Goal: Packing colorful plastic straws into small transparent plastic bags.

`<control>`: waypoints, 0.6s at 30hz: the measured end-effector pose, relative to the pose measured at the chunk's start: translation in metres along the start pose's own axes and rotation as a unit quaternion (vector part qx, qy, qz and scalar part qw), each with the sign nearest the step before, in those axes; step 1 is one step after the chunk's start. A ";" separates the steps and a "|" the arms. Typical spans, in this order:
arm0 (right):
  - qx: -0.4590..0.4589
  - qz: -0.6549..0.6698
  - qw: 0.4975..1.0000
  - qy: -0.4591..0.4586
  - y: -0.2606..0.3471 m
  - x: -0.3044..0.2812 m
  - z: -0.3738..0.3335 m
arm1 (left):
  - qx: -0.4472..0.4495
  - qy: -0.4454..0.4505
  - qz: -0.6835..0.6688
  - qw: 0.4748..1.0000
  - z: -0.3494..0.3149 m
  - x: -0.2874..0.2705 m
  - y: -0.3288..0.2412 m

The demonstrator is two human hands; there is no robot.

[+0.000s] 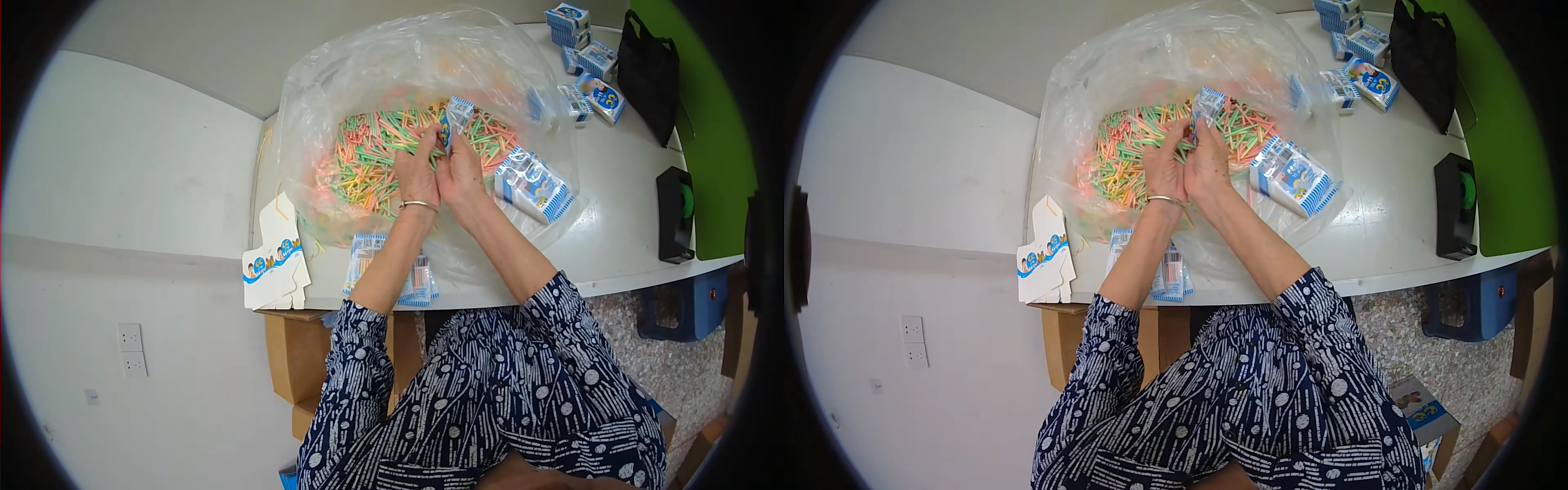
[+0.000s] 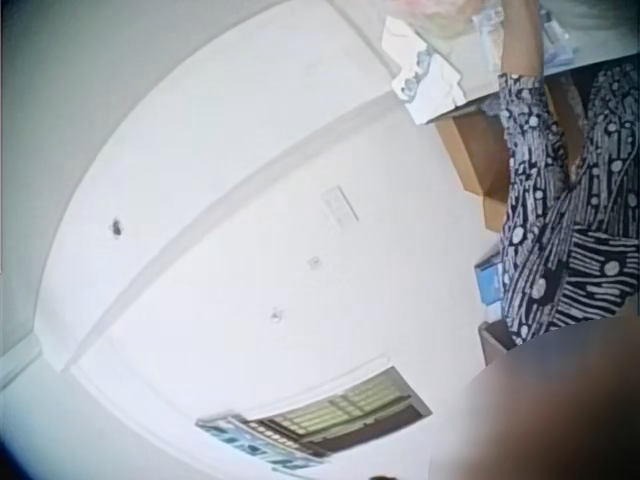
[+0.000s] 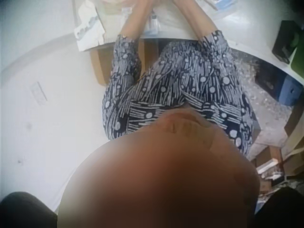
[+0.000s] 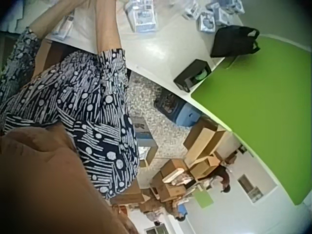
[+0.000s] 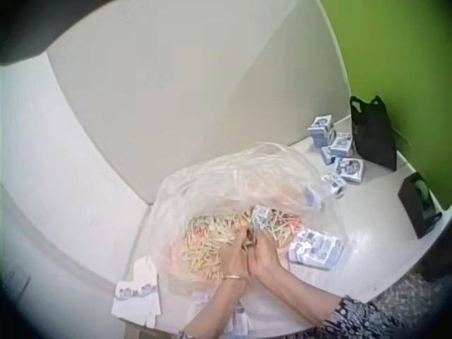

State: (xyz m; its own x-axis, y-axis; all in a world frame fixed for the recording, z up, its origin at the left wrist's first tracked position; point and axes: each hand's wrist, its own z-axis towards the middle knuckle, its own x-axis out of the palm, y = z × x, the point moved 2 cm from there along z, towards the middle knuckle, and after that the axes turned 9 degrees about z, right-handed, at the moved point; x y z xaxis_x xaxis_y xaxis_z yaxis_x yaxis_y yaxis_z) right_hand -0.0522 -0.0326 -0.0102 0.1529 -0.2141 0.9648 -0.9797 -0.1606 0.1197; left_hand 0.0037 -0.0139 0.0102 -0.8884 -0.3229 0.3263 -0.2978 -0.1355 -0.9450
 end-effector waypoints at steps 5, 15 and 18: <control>-0.004 -0.007 1.000 -0.018 0.001 0.005 -0.009 | -0.043 -0.076 0.056 0.995 -0.005 -0.001 0.002; 0.006 -0.080 0.995 0.051 0.012 0.002 -0.006 | 0.008 -0.023 0.092 0.995 0.020 -0.026 0.009; -0.020 -0.160 0.982 0.093 0.031 0.002 -0.005 | -0.053 0.005 0.022 0.998 0.020 -0.018 -0.004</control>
State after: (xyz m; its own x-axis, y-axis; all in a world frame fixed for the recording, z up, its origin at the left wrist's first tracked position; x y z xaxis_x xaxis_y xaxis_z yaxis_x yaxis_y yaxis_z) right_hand -0.0832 -0.0338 -0.0032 0.4318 0.0220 0.9017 -0.8898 -0.1531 0.4298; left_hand 0.0281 -0.0266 0.0090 -0.9046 -0.3176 0.2844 -0.2929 -0.0219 -0.9559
